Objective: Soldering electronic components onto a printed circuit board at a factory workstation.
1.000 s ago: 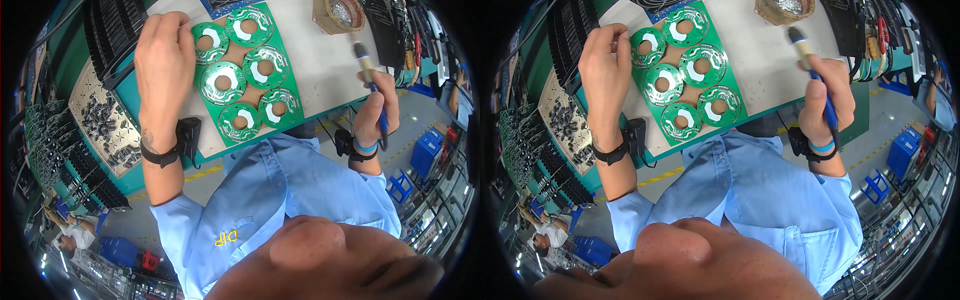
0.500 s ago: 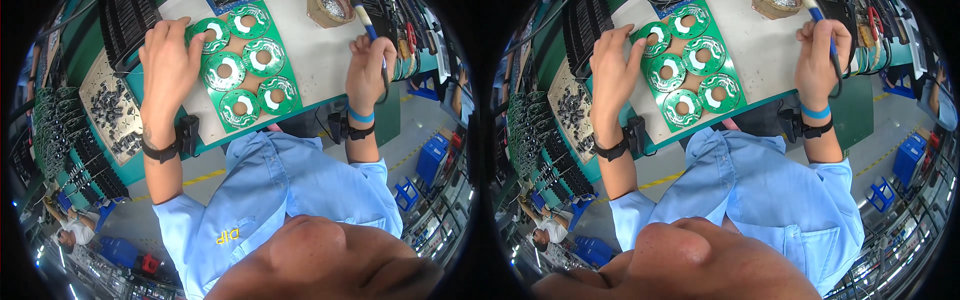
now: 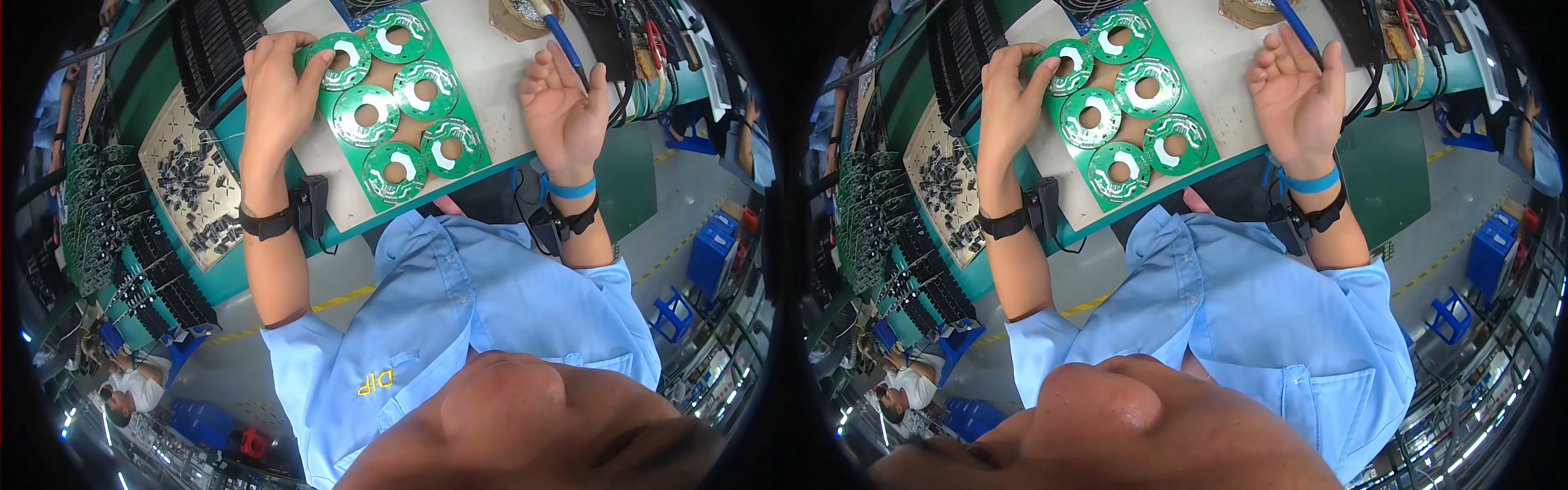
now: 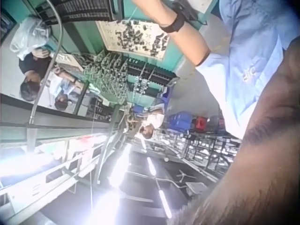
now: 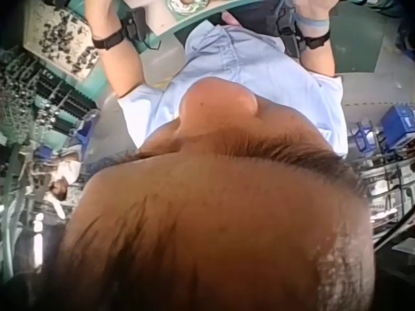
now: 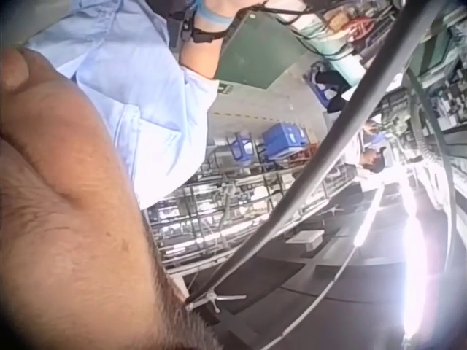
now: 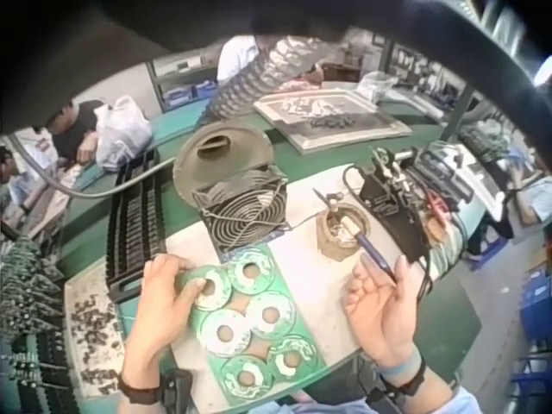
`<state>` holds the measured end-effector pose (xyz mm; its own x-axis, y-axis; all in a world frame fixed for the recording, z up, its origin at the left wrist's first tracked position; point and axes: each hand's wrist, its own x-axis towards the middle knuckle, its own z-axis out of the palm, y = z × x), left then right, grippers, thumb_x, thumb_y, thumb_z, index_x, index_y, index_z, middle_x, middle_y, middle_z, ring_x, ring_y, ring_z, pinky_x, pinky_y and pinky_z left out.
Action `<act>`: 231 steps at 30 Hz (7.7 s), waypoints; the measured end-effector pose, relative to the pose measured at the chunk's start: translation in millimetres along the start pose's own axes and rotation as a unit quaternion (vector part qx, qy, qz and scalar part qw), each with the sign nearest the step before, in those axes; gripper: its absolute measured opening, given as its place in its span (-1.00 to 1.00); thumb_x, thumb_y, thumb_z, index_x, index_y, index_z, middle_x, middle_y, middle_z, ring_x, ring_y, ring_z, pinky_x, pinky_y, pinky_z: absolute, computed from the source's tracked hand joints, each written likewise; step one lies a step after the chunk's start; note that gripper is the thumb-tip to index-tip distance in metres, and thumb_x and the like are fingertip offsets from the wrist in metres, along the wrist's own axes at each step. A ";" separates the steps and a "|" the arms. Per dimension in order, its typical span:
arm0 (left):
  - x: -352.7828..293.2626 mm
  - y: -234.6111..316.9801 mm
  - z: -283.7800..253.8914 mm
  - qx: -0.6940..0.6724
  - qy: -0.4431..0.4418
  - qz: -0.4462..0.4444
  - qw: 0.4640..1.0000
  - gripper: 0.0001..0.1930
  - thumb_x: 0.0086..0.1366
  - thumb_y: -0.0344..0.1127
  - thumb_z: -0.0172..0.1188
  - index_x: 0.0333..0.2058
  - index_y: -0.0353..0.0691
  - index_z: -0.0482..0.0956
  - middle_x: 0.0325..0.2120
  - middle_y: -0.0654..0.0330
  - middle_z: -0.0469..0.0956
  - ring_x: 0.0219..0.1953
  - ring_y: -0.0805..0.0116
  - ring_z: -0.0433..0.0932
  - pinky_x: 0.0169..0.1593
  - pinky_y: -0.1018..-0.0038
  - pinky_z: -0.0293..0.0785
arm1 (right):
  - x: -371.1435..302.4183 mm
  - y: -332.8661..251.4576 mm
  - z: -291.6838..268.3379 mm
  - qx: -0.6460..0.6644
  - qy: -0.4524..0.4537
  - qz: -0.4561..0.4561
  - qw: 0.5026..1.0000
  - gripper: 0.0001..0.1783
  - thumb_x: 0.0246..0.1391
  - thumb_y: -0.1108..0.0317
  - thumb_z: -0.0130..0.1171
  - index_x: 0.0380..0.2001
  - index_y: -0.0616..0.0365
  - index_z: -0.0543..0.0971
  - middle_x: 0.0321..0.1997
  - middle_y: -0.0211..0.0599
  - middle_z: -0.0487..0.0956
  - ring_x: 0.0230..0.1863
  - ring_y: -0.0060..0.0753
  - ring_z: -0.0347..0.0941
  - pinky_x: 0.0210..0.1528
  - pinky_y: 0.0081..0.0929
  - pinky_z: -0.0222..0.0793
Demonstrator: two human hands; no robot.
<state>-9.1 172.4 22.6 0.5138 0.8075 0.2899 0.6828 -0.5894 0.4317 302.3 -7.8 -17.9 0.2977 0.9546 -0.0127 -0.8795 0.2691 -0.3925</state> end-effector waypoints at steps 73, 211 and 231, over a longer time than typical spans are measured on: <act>-72.1 57.3 -54.3 -0.500 0.158 -0.029 0.851 -0.71 0.46 -0.48 0.36 0.08 -0.34 0.53 -0.15 0.17 0.66 -0.13 0.50 0.64 -0.02 0.57 0.58 | -35.9 15.2 53.0 -0.562 -0.221 -0.078 0.793 -0.76 0.30 0.65 0.31 0.01 0.44 0.66 -0.07 -0.20 0.66 -0.09 -0.52 0.57 -0.05 -0.58 0.46; -25.3 71.8 -19.3 0.031 -0.091 0.190 0.977 -0.83 0.16 -0.47 0.36 -0.25 -0.21 0.69 -0.38 0.20 0.51 -0.23 0.17 0.58 -0.17 0.26 0.43 | -22.9 -6.8 49.0 -0.623 -0.191 -0.147 0.744 -0.89 0.21 0.57 0.37 -0.23 0.36 0.64 -0.44 -0.23 0.67 -0.49 -0.57 0.46 -0.45 -0.60 0.28; -80.9 2.5 -65.1 0.125 0.066 0.010 0.990 -0.80 0.33 -0.50 0.34 -0.07 -0.26 0.69 -0.16 0.05 0.67 -0.11 -0.02 0.62 0.01 0.18 0.52 | 0.0 -4.1 -8.3 -0.594 0.043 -0.290 0.750 -0.71 0.50 0.41 0.08 0.16 0.32 0.50 -0.14 -0.08 0.64 -0.18 -0.35 0.52 -0.12 -0.42 0.42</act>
<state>-82.8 107.2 55.8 0.4665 0.7822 0.4130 0.7891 -0.5790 0.2053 309.1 -10.0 -23.9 0.5691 0.6964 0.4372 0.3419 0.2831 -0.8961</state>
